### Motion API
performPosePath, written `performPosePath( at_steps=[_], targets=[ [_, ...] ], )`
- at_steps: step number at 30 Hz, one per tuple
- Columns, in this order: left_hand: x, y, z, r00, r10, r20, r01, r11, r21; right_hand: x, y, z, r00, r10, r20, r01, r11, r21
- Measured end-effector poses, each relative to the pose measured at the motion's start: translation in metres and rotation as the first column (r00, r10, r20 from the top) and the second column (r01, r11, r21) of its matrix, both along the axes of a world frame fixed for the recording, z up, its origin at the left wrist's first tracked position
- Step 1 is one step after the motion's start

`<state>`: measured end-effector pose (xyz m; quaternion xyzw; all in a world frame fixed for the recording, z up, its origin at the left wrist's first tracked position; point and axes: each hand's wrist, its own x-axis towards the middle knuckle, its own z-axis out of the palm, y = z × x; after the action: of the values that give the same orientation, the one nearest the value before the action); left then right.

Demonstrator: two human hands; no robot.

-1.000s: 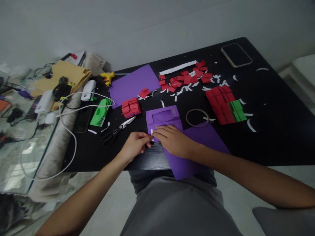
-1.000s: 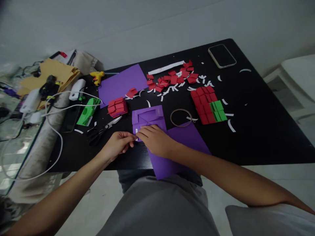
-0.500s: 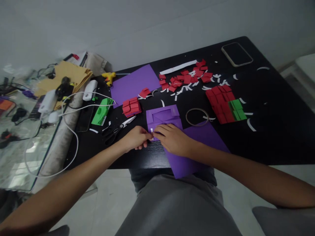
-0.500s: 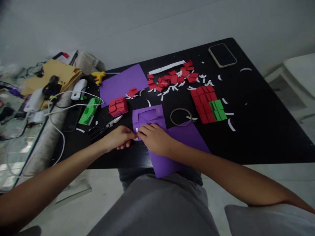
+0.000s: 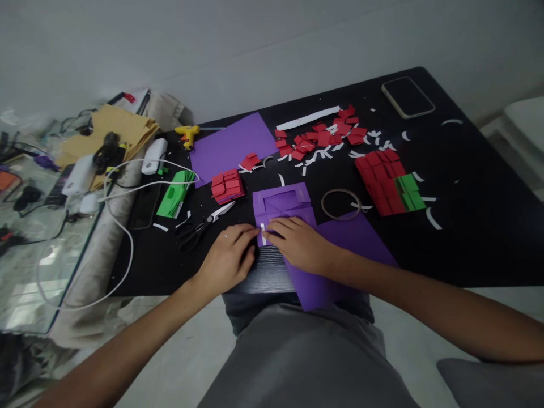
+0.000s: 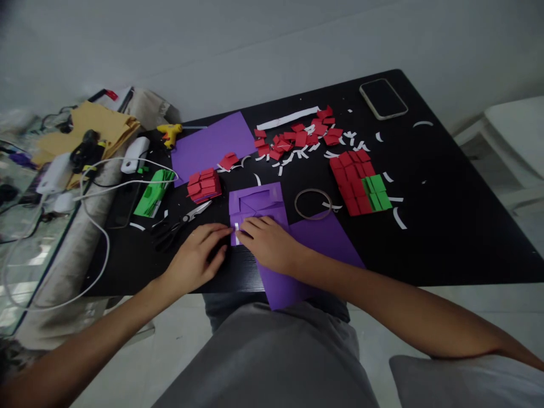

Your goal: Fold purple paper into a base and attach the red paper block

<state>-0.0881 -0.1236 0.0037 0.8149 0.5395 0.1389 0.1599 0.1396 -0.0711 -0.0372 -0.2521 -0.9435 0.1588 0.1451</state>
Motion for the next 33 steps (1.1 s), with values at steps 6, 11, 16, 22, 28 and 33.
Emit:
performPosePath(
  at_steps=[6,11,16,22,28,33],
  targets=[
    [-0.005,-0.008,-0.021,0.965,-0.190,-0.183,0.210,0.973,0.093,0.003,-0.005,-0.002,1.000,0.004,0.012,-0.005,0.998,0.068],
    [-0.003,-0.004,-0.022,0.963,-0.192,-0.191,0.214,0.972,0.099,0.009,-0.011,0.003,0.999,0.031,0.021,-0.032,0.997,0.076],
    [0.001,0.000,-0.022,0.976,-0.157,-0.152,0.174,0.979,0.106,0.012,-0.014,0.002,0.999,0.036,-0.002,-0.036,0.999,0.031],
    [0.002,0.002,-0.024,0.980,-0.109,-0.168,0.129,0.986,0.110,0.012,-0.015,0.003,0.999,0.037,-0.012,-0.037,0.998,-0.051],
    [0.001,-0.003,-0.028,0.999,-0.028,0.020,0.026,0.995,0.100,0.009,-0.017,0.010,1.000,0.008,0.027,-0.006,0.997,-0.077],
    [0.012,-0.013,-0.023,0.950,0.292,0.113,-0.300,0.952,0.055,0.009,-0.018,0.015,1.000,-0.010,0.008,0.010,0.996,-0.085]
  ],
)
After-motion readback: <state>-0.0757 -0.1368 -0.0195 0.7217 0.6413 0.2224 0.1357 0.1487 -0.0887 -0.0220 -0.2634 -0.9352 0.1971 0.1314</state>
